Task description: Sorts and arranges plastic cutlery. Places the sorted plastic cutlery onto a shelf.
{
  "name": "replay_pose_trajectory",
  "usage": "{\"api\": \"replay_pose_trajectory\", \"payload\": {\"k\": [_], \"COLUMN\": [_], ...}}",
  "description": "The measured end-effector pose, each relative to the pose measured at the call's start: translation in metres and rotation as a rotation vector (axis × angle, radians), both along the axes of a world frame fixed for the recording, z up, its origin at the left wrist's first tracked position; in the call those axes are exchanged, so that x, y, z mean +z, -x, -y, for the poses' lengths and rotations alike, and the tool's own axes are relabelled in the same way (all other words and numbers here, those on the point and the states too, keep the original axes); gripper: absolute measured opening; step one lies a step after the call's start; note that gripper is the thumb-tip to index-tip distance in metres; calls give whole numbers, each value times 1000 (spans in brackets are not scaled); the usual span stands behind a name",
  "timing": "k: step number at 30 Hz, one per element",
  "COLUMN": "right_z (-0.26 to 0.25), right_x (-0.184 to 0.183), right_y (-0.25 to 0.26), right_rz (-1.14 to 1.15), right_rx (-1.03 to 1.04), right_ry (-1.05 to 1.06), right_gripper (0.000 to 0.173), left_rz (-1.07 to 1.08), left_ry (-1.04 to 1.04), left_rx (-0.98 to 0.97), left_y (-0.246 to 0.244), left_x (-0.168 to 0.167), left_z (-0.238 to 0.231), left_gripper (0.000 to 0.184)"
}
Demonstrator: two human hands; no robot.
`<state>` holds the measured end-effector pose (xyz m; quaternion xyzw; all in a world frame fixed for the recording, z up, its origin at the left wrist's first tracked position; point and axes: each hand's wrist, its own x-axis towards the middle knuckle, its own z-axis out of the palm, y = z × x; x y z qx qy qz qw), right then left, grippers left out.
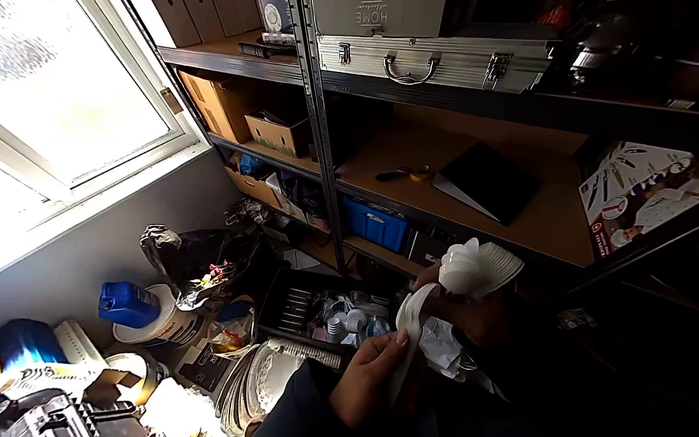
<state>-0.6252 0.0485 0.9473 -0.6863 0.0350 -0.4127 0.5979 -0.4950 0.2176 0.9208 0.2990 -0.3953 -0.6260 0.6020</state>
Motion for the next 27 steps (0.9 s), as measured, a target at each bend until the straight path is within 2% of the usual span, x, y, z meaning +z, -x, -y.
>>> {"api": "replay_pose_trajectory", "payload": {"k": [5,12,14,17,23,25,27], "right_z": [0,-1,-3,-7,-3,4,11], "right_x": [4,15,15,14,18,23,32], "right_y": [8,0,-4,-12,-25,-26,-25], "right_rz": [-24,-130,-148,-215,-267,-375,-509], "right_rx": [-15,-69,-66,-49,-35,8,89], "right_ry": [-16,172,170,216,192,231,160], "right_gripper": [35,29,29,19,22,20,20], "left_rz": [84,292,281,240,155,141,152], "left_ry": [-5,43,66,86,32,17,11], "left_rx": [54,31,19,71,31,13,3], "left_y": [-1,-12,-14,-12,-16,-17,-18], "left_x": [-1,10,12,10,11,13,14], "left_z": [-3,-7,-7,-5,-1,3,7], "left_gripper": [59,56,55,33,32,33,32]}}
